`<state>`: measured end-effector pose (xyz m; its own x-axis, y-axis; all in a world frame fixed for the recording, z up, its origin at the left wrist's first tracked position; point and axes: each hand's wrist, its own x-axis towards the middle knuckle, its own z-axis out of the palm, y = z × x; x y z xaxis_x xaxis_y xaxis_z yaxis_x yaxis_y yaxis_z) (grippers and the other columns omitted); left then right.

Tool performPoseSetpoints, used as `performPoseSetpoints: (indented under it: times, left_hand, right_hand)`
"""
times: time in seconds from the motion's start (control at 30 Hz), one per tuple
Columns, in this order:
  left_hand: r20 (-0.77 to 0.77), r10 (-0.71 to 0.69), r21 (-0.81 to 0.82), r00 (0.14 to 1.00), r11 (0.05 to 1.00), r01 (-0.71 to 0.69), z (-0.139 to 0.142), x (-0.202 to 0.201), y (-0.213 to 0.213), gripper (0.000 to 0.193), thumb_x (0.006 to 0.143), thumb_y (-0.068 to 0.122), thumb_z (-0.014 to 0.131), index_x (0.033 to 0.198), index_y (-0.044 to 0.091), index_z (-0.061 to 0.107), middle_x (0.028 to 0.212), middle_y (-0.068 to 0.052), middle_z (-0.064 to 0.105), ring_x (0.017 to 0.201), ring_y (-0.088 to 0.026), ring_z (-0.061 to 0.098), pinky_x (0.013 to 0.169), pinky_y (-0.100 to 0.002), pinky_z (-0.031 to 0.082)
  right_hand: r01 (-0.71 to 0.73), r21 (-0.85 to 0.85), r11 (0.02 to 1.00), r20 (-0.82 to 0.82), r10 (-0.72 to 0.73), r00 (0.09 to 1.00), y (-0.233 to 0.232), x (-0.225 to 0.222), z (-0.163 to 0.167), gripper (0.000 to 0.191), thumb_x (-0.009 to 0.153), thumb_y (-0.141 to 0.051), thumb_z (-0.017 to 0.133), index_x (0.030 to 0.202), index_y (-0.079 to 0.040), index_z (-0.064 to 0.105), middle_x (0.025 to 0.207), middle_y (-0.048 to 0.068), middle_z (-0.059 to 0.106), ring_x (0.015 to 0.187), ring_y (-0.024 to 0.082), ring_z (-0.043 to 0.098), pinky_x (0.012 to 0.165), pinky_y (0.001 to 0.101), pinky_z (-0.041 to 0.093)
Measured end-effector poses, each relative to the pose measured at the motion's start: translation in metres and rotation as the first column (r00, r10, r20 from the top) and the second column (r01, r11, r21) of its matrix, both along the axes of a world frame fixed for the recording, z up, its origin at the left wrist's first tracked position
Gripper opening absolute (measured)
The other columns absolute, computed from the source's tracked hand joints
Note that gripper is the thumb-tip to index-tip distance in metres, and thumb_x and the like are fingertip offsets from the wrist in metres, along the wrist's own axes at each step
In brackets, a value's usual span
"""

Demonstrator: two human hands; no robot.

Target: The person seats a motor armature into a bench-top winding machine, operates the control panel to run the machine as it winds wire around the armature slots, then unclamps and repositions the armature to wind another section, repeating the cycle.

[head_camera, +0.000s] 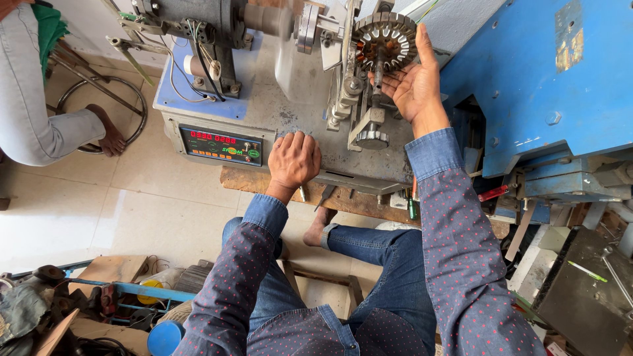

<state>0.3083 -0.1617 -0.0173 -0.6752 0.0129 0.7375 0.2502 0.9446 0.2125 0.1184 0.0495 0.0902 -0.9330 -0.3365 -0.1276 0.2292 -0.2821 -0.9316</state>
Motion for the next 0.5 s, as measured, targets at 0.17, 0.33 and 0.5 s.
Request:
performPoseSetpoints:
  times: [0.17, 0.33, 0.5]
  left_hand:
    - [0.001, 0.004, 0.004, 1.000, 1.000, -0.004, 0.0012, 0.0001, 0.0001, 0.020, 0.090, 0.017, 0.068, 0.077, 0.012, 0.054, 0.076, -0.004, 0.051, 0.072, -0.023, 0.053, 0.067, -0.036, 0.041]
    - [-0.003, -0.005, 0.004, 1.000, 1.000, 0.005, 0.0015, -0.0005, -0.0008, 0.018, 0.089, 0.017, 0.068, 0.078, 0.012, 0.054, 0.076, -0.004, 0.051, 0.072, -0.023, 0.053, 0.067, -0.036, 0.041]
    - [0.009, -0.001, 0.006, 1.000, 1.000, 0.001, 0.0013, -0.0005, -0.0008, 0.021, 0.090, 0.017, 0.069, 0.076, 0.013, 0.053, 0.076, -0.004, 0.050, 0.072, -0.023, 0.053, 0.066, -0.036, 0.040]
  right_hand:
    - [-0.005, -0.003, 1.000, -0.009, 0.005, 1.000, -0.0003, 0.0003, 0.0009, 0.114, 0.074, -0.081, 0.067, 0.135, 0.014, 0.051, 0.118, 0.027, 0.066, 0.106, 0.034, 0.073, 0.096, 0.0495, 0.065]
    - [-0.009, 0.000, 1.000, -0.008, 0.009, 1.000, -0.0006, 0.0004, 0.0010, 0.113, 0.073, -0.081, 0.067, 0.134, 0.013, 0.052, 0.116, 0.027, 0.067, 0.103, 0.034, 0.074, 0.093, 0.0494, 0.065]
    - [-0.003, -0.004, 1.000, -0.008, 0.003, 1.000, -0.0008, -0.0003, 0.0002, 0.112, 0.075, -0.080, 0.067, 0.134, 0.014, 0.052, 0.116, 0.027, 0.067, 0.105, 0.033, 0.073, 0.095, 0.0499, 0.065]
